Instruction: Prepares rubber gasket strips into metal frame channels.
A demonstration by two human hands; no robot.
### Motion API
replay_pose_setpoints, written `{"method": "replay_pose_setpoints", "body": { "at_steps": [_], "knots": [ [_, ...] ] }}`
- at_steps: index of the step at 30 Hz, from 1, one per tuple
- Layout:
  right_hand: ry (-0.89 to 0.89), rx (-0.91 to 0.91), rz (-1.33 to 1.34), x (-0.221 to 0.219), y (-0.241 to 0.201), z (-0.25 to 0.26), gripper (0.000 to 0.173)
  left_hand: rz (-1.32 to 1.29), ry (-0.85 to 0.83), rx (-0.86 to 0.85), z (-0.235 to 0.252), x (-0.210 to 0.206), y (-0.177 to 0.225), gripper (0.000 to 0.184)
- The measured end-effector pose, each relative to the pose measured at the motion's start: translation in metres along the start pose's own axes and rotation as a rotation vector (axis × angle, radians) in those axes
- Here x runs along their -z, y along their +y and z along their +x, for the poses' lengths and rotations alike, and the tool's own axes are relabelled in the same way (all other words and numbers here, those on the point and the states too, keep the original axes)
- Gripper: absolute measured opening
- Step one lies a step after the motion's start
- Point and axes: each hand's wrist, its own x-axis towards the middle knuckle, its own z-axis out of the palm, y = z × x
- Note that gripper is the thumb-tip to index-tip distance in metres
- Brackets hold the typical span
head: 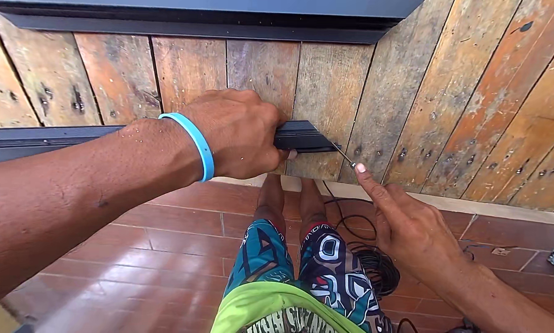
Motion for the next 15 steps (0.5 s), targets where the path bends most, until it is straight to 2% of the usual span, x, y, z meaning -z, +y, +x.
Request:
{"method": "replay_pose_setpoints", "body": {
  "at_steps": [6,15],
  "knots": [
    [0.015,0.027,0.009,-0.007,0.005,0.000,0.065,-0.007,-0.020,0.002,0.002,0.003,0.000,0.043],
    [0.034,0.006,-0.073,-0.024,0.001,-0.001,0.074,0.005,-0.013,-0.011,0.003,0.001,-0.002,0.044]
  ]
}}
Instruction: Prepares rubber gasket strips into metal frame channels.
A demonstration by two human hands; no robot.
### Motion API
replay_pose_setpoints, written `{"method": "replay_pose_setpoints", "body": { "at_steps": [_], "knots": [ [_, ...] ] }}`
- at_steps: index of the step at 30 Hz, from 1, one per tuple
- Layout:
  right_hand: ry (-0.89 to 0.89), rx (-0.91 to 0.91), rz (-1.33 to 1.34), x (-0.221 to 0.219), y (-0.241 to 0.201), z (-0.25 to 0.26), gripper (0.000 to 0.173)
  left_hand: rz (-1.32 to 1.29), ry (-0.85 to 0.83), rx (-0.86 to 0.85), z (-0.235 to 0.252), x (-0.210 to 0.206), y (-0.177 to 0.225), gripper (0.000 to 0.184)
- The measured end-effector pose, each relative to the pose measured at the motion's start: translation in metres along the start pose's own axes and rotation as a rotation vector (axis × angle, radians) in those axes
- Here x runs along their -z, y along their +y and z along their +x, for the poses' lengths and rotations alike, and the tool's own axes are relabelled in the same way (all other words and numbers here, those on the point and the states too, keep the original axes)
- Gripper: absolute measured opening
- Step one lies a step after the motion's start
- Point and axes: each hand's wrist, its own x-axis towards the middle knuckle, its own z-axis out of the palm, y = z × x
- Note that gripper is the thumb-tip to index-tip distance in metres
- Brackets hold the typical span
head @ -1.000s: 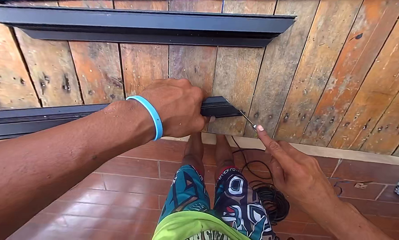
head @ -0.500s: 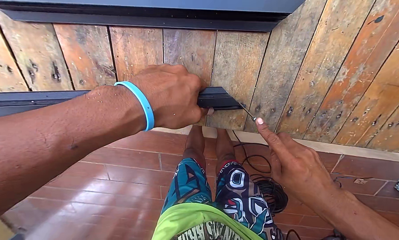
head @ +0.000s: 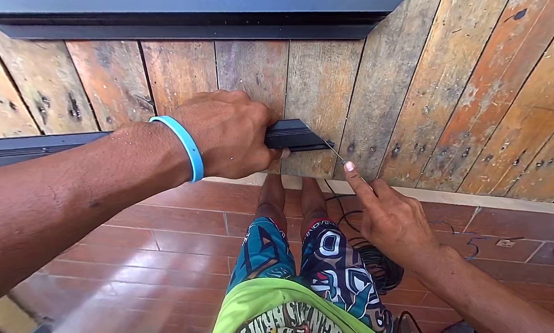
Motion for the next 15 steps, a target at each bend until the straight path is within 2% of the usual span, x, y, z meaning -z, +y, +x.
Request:
{"method": "replay_pose_setpoints", "body": {
  "at_steps": [10,15],
  "knots": [
    [-0.040,-0.080,-0.074,-0.005,0.002,-0.008,0.079,0.026,0.028,0.014,-0.001,-0.004,-0.001,0.041],
    [-0.030,-0.123,-0.012,-0.008,0.008,-0.035,0.080,0.039,0.058,-0.002,-0.002,-0.008,-0.002,0.040]
  ]
}}
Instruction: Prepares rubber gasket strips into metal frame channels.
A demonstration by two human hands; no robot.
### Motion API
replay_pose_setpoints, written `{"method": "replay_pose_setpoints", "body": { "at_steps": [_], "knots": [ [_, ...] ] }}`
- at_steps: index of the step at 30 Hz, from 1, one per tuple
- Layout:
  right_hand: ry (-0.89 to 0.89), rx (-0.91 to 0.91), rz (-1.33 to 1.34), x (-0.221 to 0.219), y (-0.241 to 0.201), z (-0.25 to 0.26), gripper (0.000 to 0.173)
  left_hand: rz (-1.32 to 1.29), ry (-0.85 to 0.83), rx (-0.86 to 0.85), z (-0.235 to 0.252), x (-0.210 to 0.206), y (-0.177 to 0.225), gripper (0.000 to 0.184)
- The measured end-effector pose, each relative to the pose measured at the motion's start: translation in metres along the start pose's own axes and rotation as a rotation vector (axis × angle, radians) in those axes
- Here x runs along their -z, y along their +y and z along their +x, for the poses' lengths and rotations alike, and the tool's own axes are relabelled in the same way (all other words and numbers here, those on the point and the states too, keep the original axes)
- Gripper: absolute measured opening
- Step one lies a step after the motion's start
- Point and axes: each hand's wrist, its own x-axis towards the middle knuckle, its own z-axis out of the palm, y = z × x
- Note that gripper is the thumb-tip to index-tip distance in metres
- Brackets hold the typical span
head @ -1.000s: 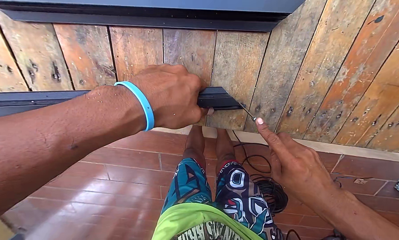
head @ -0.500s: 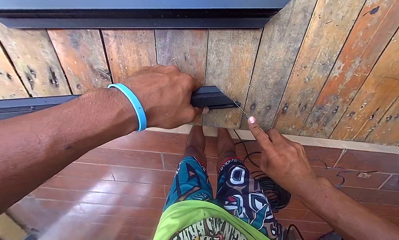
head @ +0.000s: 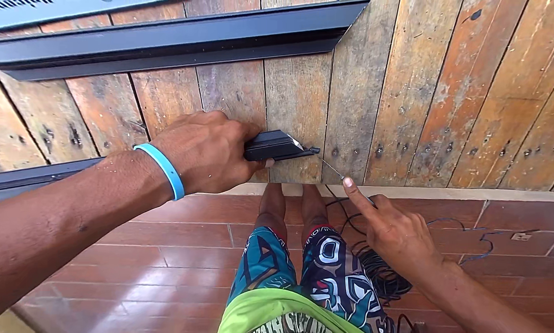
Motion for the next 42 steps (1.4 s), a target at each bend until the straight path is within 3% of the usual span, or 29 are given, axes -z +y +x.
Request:
{"method": "replay_pose_setpoints", "body": {
  "at_steps": [6,17,37,42],
  "knots": [
    [0.085,-0.021,0.189,0.009,0.005,-0.015,0.065,0.004,0.074,-0.014,-0.005,-0.010,-0.002,0.040],
    [0.154,0.003,0.179,0.005,-0.013,0.018,0.064,0.020,0.199,-0.048,-0.010,-0.021,-0.002,0.030],
    [0.080,0.018,-0.045,0.008,-0.029,0.020,0.075,0.027,0.154,-0.029,-0.009,-0.016,-0.001,0.034],
    [0.060,0.011,-0.027,0.013,-0.011,0.014,0.081,0.028,0.151,-0.018,-0.010,-0.014,-0.001,0.033]
  ]
}}
